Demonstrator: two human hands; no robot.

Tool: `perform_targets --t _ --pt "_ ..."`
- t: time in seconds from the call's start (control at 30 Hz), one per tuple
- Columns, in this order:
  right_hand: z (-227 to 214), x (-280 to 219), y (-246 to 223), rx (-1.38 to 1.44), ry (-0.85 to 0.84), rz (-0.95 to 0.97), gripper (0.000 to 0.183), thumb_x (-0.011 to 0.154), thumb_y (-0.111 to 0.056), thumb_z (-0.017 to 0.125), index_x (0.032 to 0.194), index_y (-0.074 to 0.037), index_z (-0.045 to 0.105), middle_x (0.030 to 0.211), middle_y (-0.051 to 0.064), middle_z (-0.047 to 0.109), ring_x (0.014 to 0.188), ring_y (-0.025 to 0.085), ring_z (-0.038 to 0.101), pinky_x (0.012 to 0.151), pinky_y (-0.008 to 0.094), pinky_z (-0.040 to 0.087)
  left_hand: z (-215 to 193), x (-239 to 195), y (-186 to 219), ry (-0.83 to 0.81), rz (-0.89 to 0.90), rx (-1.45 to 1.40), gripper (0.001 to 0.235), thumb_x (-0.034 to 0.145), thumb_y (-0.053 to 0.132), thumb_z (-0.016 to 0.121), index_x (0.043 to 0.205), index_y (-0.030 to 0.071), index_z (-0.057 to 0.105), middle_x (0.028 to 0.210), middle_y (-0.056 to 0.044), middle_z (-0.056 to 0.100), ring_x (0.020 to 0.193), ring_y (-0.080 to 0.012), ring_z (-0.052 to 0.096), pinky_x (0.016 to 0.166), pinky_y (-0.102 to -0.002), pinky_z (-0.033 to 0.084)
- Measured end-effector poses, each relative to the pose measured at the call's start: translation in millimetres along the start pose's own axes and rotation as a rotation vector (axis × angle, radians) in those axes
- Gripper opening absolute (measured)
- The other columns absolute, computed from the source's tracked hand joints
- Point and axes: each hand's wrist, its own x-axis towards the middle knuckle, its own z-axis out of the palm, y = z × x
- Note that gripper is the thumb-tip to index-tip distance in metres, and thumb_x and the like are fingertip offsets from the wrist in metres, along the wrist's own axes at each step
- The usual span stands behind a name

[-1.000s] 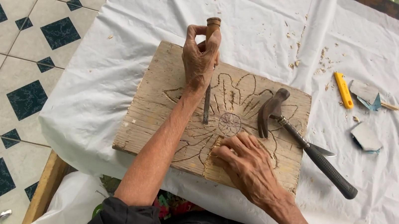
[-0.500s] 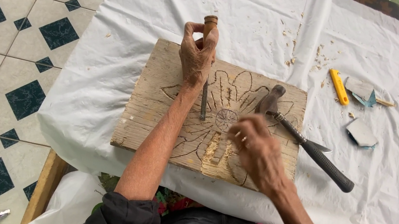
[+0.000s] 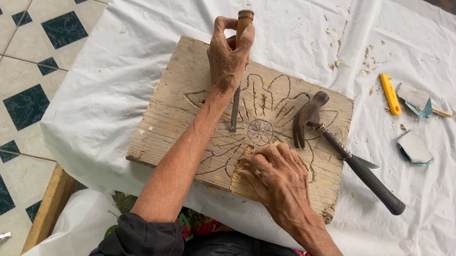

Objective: The person carves a flower design into a rectangular wooden board using a chisel and hammer. They repeatedly strike the chisel to remove wood along the drawn outlines, occasionally brushing away wood shavings with their hand.

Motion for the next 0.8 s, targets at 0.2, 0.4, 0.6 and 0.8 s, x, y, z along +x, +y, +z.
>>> perform_targets --t 0.2,0.4,0.6,0.8 --pt "27 -18 -5 -0.259 -0.005 -0.053 0.014 0.098 -0.024 0.063 0.107 -0.012 0.063 0.097 0.005 0.060 0.089 0.021 0.051 0.078 0.039 0.046 0 -1 0 0.010 -0.014 0.039 0.031 0.092 0.042 0.059 0.103 0.014 0.051 0.060 -0.002 0.066 0.046 -0.0143 0.064 0.042 -0.029 0.057" --pt "31 -14 5 -0.221 0.001 0.029 0.010 0.101 -0.023 0.060 0.102 -0.012 0.061 0.094 0.005 0.058 0.087 0.020 0.050 0.077 0.038 0.046 0 -2 2 0.019 -0.027 0.062 0.031 0.091 0.042 0.059 0.101 0.014 0.051 0.058 -0.002 0.065 0.045 -0.0143 0.063 0.042 -0.031 0.054" --pt "-23 -1 -13 0.419 -0.081 0.084 0.008 0.098 -0.008 0.062 0.104 -0.012 0.066 0.090 0.002 0.073 0.081 0.014 0.069 0.074 0.029 0.057 2 1 -10 0.029 -0.019 0.116 0.033 0.091 0.046 0.058 0.103 0.016 0.051 0.063 -0.001 0.065 0.048 -0.0142 0.061 0.043 -0.031 0.052" --pt "-3 -13 6 0.131 0.060 0.020 0.014 0.098 -0.014 0.068 0.112 -0.016 0.071 0.090 0.000 0.074 0.078 0.014 0.063 0.075 0.031 0.052 3 0 -7 0.037 -0.011 0.114 0.032 0.091 0.045 0.059 0.102 0.016 0.051 0.063 -0.001 0.066 0.050 -0.0137 0.062 0.044 -0.031 0.052"
